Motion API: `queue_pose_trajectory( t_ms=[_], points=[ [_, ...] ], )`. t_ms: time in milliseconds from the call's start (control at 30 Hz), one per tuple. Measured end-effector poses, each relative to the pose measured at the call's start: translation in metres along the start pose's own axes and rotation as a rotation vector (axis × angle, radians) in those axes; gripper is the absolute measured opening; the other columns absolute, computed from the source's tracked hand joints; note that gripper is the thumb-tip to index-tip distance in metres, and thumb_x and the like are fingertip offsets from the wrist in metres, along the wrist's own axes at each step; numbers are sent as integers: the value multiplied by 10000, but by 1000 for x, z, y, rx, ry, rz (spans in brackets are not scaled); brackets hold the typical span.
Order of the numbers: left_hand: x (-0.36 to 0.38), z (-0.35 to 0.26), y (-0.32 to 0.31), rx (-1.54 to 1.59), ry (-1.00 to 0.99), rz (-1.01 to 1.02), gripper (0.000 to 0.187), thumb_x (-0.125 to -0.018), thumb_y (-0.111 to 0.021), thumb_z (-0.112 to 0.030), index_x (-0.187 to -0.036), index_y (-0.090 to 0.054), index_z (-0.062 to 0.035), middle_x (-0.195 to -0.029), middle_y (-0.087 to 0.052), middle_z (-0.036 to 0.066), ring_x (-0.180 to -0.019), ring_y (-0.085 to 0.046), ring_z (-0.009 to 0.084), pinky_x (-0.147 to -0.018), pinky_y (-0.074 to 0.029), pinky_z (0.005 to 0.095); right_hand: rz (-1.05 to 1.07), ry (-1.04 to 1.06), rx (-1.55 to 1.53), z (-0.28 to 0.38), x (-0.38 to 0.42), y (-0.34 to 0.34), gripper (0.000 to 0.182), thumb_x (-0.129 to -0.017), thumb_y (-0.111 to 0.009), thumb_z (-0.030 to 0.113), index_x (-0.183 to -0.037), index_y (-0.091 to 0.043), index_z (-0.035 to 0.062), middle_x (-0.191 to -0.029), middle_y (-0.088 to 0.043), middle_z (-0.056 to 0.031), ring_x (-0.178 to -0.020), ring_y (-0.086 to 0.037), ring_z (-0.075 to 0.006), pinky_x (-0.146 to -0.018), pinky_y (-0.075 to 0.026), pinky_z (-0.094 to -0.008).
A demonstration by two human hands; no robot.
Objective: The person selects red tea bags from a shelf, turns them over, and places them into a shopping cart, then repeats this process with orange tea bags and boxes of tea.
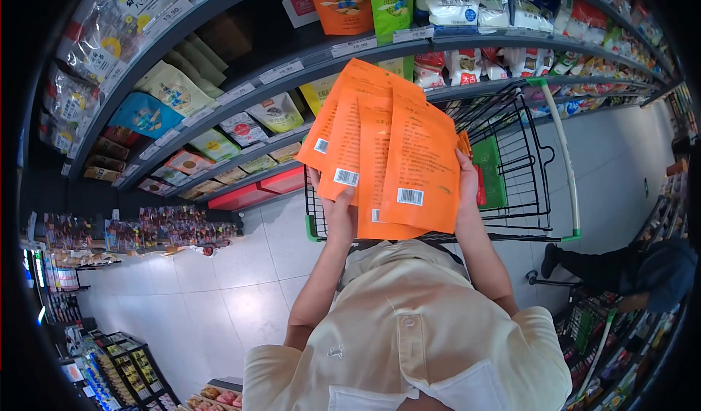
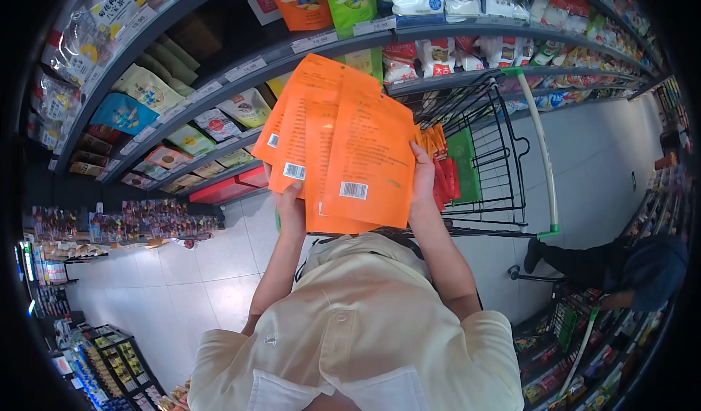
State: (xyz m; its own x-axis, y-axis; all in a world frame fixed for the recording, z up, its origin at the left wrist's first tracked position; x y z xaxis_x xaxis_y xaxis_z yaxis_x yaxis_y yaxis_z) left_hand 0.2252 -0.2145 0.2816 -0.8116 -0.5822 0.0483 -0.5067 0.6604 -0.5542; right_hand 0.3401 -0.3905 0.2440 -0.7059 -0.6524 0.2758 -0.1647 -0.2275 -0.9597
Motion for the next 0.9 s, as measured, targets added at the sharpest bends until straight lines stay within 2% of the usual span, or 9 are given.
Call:
queue_pose_trajectory(
  t_ms=[67, 233, 333, 633, 733, 833, 900],
  points=[
    [1, 0, 0, -76, 2, 10, 805, -716, -536, -116, -1367, -62, -125, -1239, -374, 112, -1086, -453, 215, -882, -415, 346, 44, -29, -45, -1, -2, 4, 406, -866, -383, 287, -1124, -498, -4, -1115, -549, -163, -990, -544, -297, -862, -433, -402],
    [3, 0, -1, -46, -3, 10, 799, -717, -532, -110, -1364, -64, -134, -1249, -361, 120, -1100, -440, 223, -897, -404, 362, 103, -54, -66, 0, -2, 9, 406, -872, -366, 285, -1128, -500, 0, -1110, -552, -164, -993, -545, -302, -876, -425, -405],
    [4, 2, 1, 10, -14, -30, 792, -725, -524, -102, -1364, -57, -142, -1256, -352, 118, -1125, -422, 234, -915, -394, 380, 35, -10, -56, 0, -1, 10, 392, -874, -360, 274, -1115, -507, 2, -1103, -557, -163, -991, -546, -304, -876, -425, -407],
    [9, -4, -7, 42, -34, -16, 805, -726, -536, -87, -1363, -48, -158, -1272, -332, 106, -1146, -403, 239, -931, -383, 401, 63, 60, -17, 12, 2, 10, 386, -874, -356, 279, -1090, -515, 1, -1103, -556, -161, -992, -546, -295, -874, -427, -403],
    [7, 2, -3, 54, -61, -4, 817, -720, -543, -77, -1361, -43, -157, -1274, -325, 102, -1139, -408, 233, -927, -385, 398, -23, 124, 49, 10, 7, -2, 358, -857, -417, 252, -1103, -502, 7, -1102, -554, -154, -988, -547, -282, -848, -443, -386],
    [11, 1, -7, 47, -56, -9, 828, -715, -544, -67, -1361, -35, -155, -1269, -324, 95, -1136, -407, 227, -923, -386, 391, -240, 102, 336, 0, 13, -23, 341, -820, -503, 169, -1123, -484, 12, -1098, -554, -136, -985, -549, -243, -815, -460, -350],
    [15, 2, -9, 43, -41, -14, 831, -715, -544, -67, -1362, -32, -160, -1266, -327, 90, -1140, -401, 228, -921, -387, 392, -209, 113, 516, -2, 11, -24, 356, -794, -535, 110, -1131, -475, 9, -1085, -560, -124, -972, -555, -217, -800, -465, -328]
  ],
)
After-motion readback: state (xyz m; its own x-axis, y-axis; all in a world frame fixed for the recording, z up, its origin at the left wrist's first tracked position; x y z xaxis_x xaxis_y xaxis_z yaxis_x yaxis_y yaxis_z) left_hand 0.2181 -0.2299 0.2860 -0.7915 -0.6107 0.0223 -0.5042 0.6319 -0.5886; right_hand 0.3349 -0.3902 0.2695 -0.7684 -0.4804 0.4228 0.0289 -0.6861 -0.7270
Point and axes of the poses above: each hand's wrist, its own x-axis away from the middle knuckle, its own y-axis out of the back of the hand, z = x × y, the point moved 3 cm from there along -x, towards the middle knuckle
